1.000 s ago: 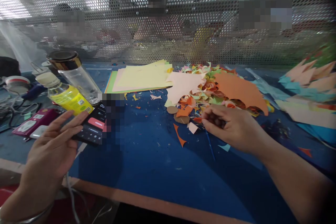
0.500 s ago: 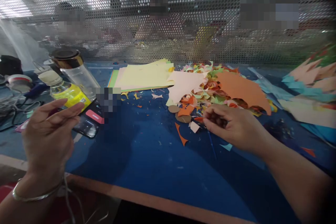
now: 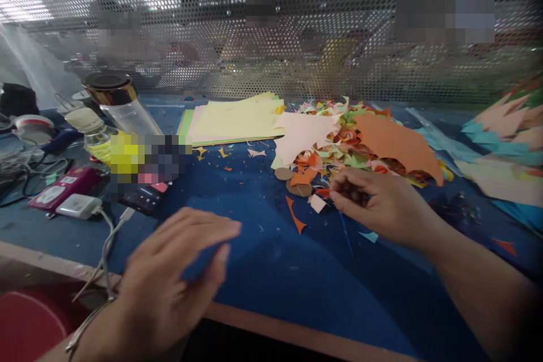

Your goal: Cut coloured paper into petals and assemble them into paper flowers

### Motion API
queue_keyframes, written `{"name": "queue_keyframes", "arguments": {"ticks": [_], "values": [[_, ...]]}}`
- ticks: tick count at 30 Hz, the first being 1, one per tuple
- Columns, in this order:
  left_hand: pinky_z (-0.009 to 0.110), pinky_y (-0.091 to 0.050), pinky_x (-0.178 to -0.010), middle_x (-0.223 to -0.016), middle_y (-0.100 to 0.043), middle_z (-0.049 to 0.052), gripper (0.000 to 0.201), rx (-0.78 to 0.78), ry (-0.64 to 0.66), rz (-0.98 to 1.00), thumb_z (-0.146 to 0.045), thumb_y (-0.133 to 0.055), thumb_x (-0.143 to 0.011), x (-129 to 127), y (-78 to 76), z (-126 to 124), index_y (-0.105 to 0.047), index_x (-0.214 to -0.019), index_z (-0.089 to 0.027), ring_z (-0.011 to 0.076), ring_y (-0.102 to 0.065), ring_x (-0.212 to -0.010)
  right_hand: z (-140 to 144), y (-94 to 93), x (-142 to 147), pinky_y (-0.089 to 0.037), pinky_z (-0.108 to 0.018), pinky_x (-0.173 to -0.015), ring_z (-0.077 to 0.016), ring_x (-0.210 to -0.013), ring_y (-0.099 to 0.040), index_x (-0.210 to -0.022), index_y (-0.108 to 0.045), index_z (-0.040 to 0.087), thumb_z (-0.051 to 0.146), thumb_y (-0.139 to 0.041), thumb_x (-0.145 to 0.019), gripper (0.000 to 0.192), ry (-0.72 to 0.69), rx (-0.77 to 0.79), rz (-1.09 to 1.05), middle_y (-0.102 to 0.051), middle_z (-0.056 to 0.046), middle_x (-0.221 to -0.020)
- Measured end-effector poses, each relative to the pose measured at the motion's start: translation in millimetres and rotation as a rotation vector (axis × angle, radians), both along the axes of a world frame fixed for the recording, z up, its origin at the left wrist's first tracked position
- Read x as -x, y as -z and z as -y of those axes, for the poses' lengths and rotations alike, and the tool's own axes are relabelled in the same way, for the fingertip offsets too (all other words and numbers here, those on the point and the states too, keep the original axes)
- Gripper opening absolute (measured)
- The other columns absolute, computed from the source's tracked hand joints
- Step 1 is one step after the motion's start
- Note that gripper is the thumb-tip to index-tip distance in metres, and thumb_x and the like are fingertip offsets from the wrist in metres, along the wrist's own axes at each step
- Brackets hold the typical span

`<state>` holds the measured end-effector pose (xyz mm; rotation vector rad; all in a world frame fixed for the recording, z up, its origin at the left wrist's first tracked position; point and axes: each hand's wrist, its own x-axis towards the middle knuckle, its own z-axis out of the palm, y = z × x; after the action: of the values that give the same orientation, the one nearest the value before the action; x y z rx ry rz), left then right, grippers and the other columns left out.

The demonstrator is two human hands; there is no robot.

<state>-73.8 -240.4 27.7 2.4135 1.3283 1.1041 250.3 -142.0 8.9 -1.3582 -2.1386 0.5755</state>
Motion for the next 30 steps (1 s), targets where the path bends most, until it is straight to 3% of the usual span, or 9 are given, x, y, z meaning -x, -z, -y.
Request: {"name": "queue_keyframes", "arguments": {"ticks": [2, 4, 9, 11, 14, 16, 19, 26, 30], "values": [[0.024, -0.060, -0.088, -0.106, -0.080, -0.002, 0.028, 0.088, 0.159, 0.014, -0.006, -0.061, -0.091, -25.0, -5.8, -8.8, -0.070, -0.108, -0.027, 0.0123, -0.075, -0.096, 0.3, -0.4, 0.9, -0.043, -0.028, -0.050, -0.0139, -0.050, -0.052, -0.075, -0.060, 0.023, 0.043, -0.057, -0.087, 0.023, -0.011, 0.019, -0.003, -0.058, -0.001, -0.060], [0.027, -0.061, -0.089, -0.108, -0.079, 0.002, 0.030, 0.197, 0.229, 0.084, -0.008, -0.060, -0.092, -46.8, -5.3, -23.9, -0.067, -0.117, -0.024, 0.0144, -0.074, -0.099, 0.8, -0.3, 0.8, -0.043, -0.028, -0.051, -0.0144, -0.052, -0.053, -0.076, -0.061, 0.023, 0.043, -0.058, -0.087, 0.023, -0.017, 0.016, 0.000, -0.059, -0.001, -0.061], [0.032, -0.062, -0.086, -0.126, -0.069, 0.015, 0.041, 0.536, 0.240, 0.425, -0.016, -0.070, -0.085, -93.5, 12.6, -69.3, -0.054, -0.122, -0.017, 0.0209, -0.072, -0.107, 2.3, -1.1, -0.9, -0.040, -0.028, -0.050, -0.0141, -0.050, -0.051, -0.077, -0.063, 0.023, 0.046, -0.059, -0.089, 0.027, -0.010, -0.007, -0.013, -0.059, 0.000, -0.060], [0.033, -0.061, -0.082, -0.117, -0.070, 0.015, 0.041, 0.655, 0.217, 0.514, -0.017, -0.074, -0.082, -110.0, 20.7, -86.2, -0.052, -0.117, -0.017, 0.0202, -0.073, -0.097, 2.3, -2.1, -1.2, -0.039, -0.027, -0.049, -0.0141, -0.050, -0.051, -0.076, -0.062, 0.023, 0.044, -0.059, -0.089, 0.025, -0.018, -0.011, -0.016, -0.058, 0.000, -0.058], [0.031, -0.058, -0.075, -0.094, -0.073, 0.005, 0.040, 0.799, 0.278, 0.564, -0.005, -0.067, -0.080, -126.9, 30.9, -105.5, -0.050, -0.113, -0.019, 0.0150, -0.071, -0.078, 1.7, -3.4, -2.7, -0.039, -0.027, -0.050, -0.0143, -0.051, -0.053, -0.075, -0.062, 0.023, 0.041, -0.059, -0.088, 0.023, -0.011, -0.042, -0.022, -0.059, 0.000, -0.058], [0.029, -0.057, -0.073, -0.090, -0.072, 0.002, 0.039, 0.781, 0.275, 0.564, -0.003, -0.063, -0.079, -130.2, 35.0, -113.0, -0.051, -0.112, -0.020, 0.0130, -0.070, -0.074, 0.8, -4.0, -4.7, -0.040, -0.028, -0.050, -0.0142, -0.050, -0.053, -0.075, -0.062, 0.023, 0.042, -0.059, -0.087, 0.023, 0.008, -0.070, -0.029, -0.060, 0.000, -0.058], [0.029, -0.056, -0.074, -0.102, -0.070, 0.004, 0.039, 0.602, 0.260, 0.453, -0.007, -0.066, -0.080, -125.6, 35.2, -116.9, -0.054, -0.115, -0.021, 0.0138, -0.069, -0.081, -1.1, -4.2, -8.2, -0.040, -0.028, -0.050, -0.0134, -0.048, -0.052, -0.075, -0.062, 0.023, 0.043, -0.059, -0.086, 0.023, 0.023, -0.113, -0.050, -0.058, 0.002, -0.057], [0.042, -0.055, -0.090, -0.107, -0.067, 0.014, 0.025, 0.246, 0.273, -0.153, -0.022, -0.071, -0.083, -126.1, 32.2, -109.8, -0.068, -0.106, -0.012, 0.0272, -0.065, -0.100, -3.6, -1.5, -10.4, -0.039, -0.027, -0.048, -0.0123, -0.047, -0.049, -0.073, -0.060, 0.024, 0.041, -0.059, -0.084, 0.021, 0.018, -0.139, -0.083, -0.056, 0.003, -0.056], [0.041, -0.054, -0.084, -0.094, -0.066, 0.011, 0.017, 0.234, 0.288, -0.183, -0.016, -0.061, -0.083, -130.2, 36.0, -112.0, -0.071, -0.097, -0.014, 0.0260, -0.066, -0.089, 0.0, -4.5, -10.0, -0.041, -0.028, -0.053, -0.0129, -0.053, -0.052, -0.075, -0.060, 0.024, 0.039, -0.060, -0.085, 0.019, 0.046, -0.111, -0.083, -0.059, 0.001, -0.062]]}}
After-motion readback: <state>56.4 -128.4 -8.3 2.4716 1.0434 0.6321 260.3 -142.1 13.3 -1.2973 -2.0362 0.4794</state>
